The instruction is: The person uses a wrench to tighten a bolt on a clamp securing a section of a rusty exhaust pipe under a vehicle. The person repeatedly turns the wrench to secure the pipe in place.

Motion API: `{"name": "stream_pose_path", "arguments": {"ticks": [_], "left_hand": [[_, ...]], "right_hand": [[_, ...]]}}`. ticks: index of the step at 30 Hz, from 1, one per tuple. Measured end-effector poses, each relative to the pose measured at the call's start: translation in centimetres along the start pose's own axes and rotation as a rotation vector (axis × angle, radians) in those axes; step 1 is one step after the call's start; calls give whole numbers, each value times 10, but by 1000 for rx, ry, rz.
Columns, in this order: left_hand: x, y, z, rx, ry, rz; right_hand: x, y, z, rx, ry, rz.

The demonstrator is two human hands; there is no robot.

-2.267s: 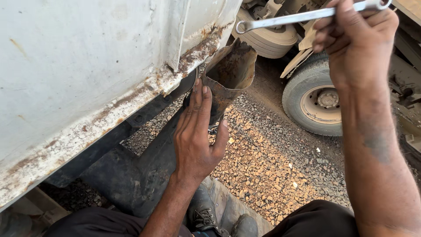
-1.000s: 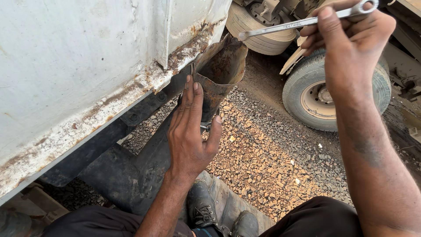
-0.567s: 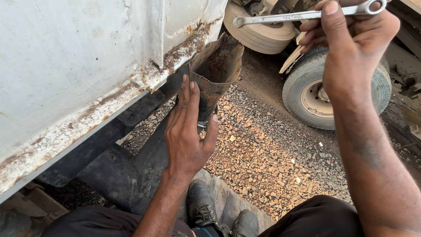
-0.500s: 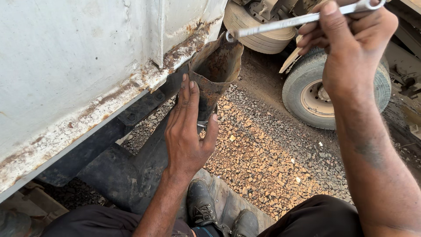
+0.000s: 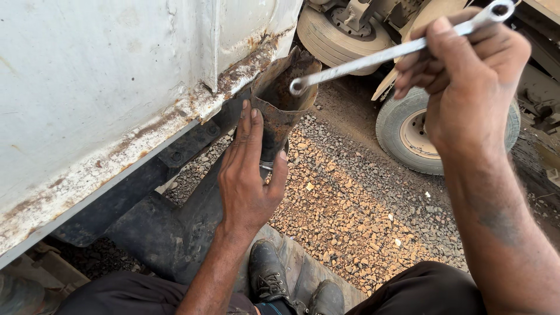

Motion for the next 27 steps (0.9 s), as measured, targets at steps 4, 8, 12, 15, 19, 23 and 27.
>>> {"name": "stream_pose_path", "arguments": {"ticks": [4,8,12,15,19,23,27], "left_hand": [[15,0,-5,204,82,103],[28,16,-20,565,174,210],[18,15,-12,640,564,215],[15,8,-1,664,838,255],[30,-1,7,642,927,340],[28,-5,16,650,897,264],[20,-18,30,536,647,134]], "right_hand": [[-14,25,-10,-9,12,-45],[-30,50,-11,127,229,-122],[-55,72,-9,251,398,-206],[-76,97,-12,329,564,-246],[-97,127,30,-170,398,-372],[-117,150,80,-520,145,-479],[-148,153,125,-686,-176,-377]]}}
Point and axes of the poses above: each hand's wrist, its own y-axis away from the middle knuckle, its own x-axis out of the back of the hand, z = x × y, the point moved 7 cm from there along -y, towards the middle knuckle, and after that the axes turned 15 degrees about -x, right-handed, at the moved point
